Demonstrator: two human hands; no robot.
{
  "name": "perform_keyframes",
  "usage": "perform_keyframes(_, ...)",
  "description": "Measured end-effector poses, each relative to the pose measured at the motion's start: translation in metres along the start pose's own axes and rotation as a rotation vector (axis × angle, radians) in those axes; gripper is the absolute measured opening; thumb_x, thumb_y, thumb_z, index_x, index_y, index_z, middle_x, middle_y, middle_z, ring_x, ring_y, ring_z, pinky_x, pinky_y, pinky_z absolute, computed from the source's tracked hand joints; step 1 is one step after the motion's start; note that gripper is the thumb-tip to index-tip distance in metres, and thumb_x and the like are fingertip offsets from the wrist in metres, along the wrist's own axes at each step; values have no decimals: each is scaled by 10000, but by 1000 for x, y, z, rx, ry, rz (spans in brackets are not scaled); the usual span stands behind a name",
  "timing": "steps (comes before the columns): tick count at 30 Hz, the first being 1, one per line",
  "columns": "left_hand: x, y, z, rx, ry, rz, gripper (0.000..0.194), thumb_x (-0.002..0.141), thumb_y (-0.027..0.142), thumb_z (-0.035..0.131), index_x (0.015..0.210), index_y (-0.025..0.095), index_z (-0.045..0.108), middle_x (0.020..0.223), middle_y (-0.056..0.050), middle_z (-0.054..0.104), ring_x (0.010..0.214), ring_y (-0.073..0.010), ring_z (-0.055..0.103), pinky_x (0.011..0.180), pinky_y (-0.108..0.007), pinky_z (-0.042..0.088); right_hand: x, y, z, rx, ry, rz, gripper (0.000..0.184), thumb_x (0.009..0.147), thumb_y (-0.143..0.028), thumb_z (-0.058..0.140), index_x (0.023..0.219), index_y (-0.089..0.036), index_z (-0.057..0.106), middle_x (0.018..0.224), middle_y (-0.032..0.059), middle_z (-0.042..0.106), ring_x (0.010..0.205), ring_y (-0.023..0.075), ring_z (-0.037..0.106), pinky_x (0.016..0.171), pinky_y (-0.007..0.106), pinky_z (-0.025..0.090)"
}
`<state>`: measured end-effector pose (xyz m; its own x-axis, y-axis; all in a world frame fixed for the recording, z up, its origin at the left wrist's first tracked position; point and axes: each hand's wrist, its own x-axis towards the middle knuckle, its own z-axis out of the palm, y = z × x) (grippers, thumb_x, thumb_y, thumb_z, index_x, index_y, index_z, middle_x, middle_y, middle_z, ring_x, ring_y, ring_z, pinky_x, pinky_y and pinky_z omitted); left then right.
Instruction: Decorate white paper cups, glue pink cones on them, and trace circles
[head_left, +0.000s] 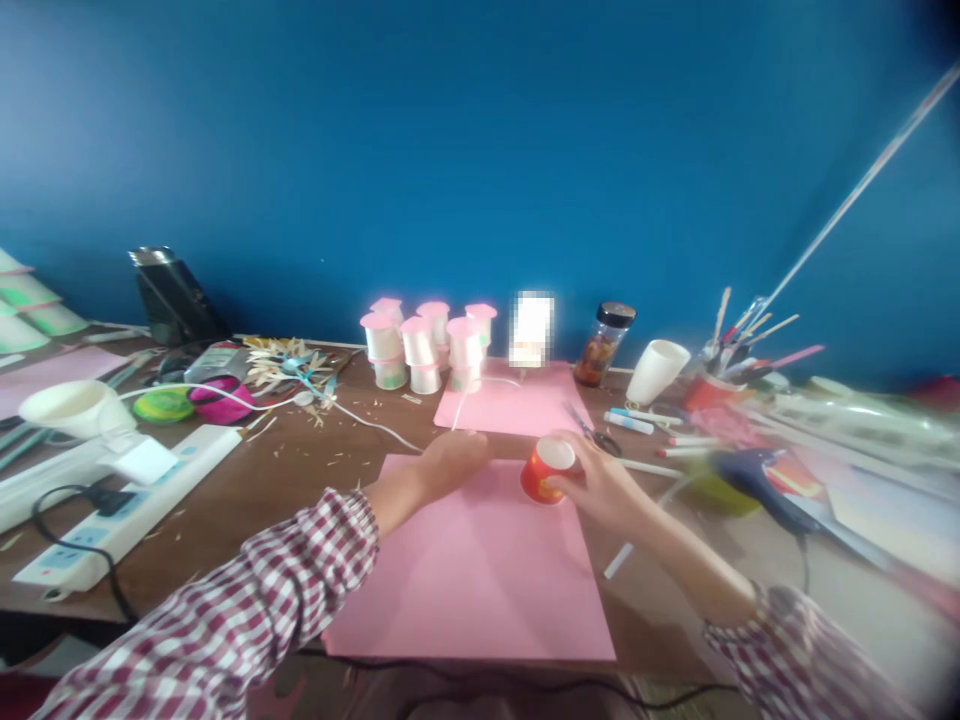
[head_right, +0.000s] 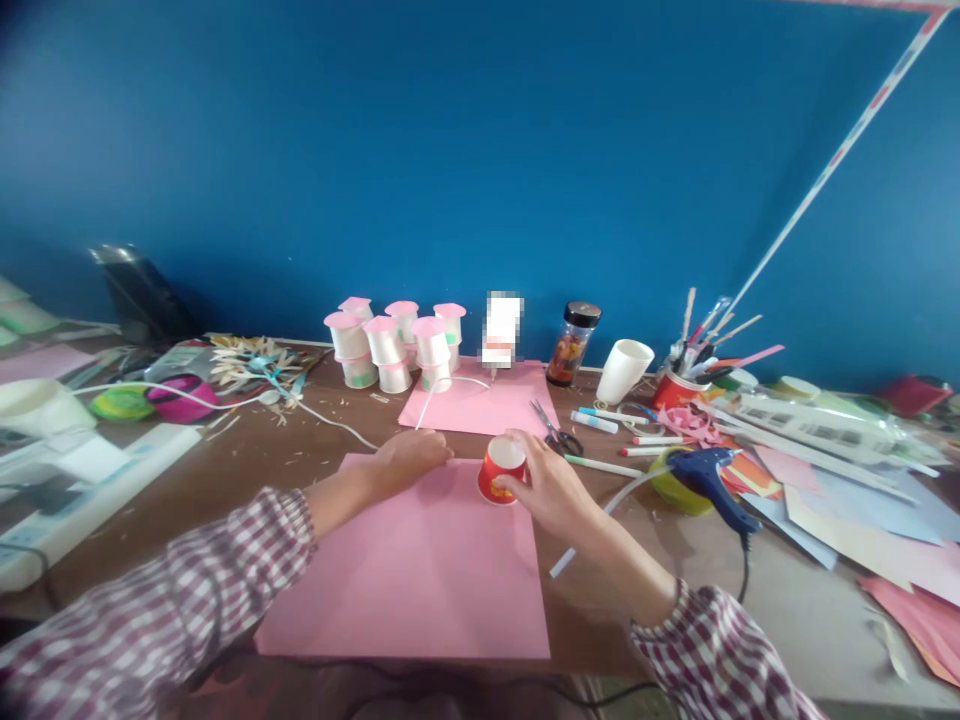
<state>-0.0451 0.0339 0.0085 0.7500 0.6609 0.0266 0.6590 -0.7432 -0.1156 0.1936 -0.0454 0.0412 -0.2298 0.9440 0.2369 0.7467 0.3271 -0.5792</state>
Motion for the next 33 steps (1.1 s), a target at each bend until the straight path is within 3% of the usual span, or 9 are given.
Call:
perform_keyframes(4, 7, 4, -4, 20, -28, 76, 259, 811, -38, 460, 729, 125, 643, 735, -95, 638, 748, -213, 632, 616, -300, 434, 1, 0, 0, -10, 0, 11, 441, 801, -274, 609, 1221, -228, 485, 1213, 86, 611, 1076, 264, 600, 904, 413, 468)
perform_keyframes(9, 11, 11, -10, 14, -46, 80, 248, 848, 3, 432, 805, 93, 660, 799, -134, 662, 791, -241, 640, 625, -332, 458, 1, 4, 1, -39, 1, -11, 464, 803, -285, 610, 1243, -220, 478, 1236, 98, 600, 1092, 270, 591, 924, 422, 457)
perform_keyframes(13, 10, 12, -7, -26, -41, -9, 201, 894, 88, 454, 840, 106, 646, 859, -102, 661, 848, -211, 628, 695, -344, 488, 1, 7, 2, -48, 8, -30, 483, 811, -288, 605, 1266, -208, 465, 1272, 103, 582, 1135, 263, 573, 957, 411, 442)
perform_keyframes(18, 3, 3, -5, -128, -19, -179, 185, 899, 308, 551, 905, 135, 614, 867, -20, 637, 762, -132, 604, 698, -313, 509, 0, 6, 1, -41, -3, -34, 475, 814, -311, 614, 1256, -208, 473, 1250, 98, 593, 1114, 262, 581, 944, 411, 449)
perform_keyframes(23, -13, -5, -11, -233, 27, -242, 219, 902, 211, 438, 844, 198, 649, 822, -19, 653, 726, -129, 600, 624, -237, 439, 0, 6, 1, -43, -1, -38, 474, 820, -314, 614, 1259, -222, 463, 1248, 99, 589, 1108, 266, 581, 940, 421, 448)
perform_keyframes(27, -16, -6, -15, -266, 22, -202, 227, 891, 209, 439, 872, 221, 665, 874, -24, 668, 784, -149, 625, 627, -234, 429, 0, 6, 0, -48, -2, -47, 465, 820, -307, 614, 1253, -224, 467, 1237, 93, 595, 1096, 260, 586, 934, 407, 451)
perform_keyframes(33, 7, -7, -17, -197, -94, -41, 161, 875, 204, 532, 789, 158, 660, 813, -40, 656, 755, -154, 628, 653, -270, 485, 2, 7, 2, -68, 5, -47, 455, 819, -297, 604, 1247, -221, 468, 1233, 90, 601, 1084, 263, 599, 912, 393, 467)
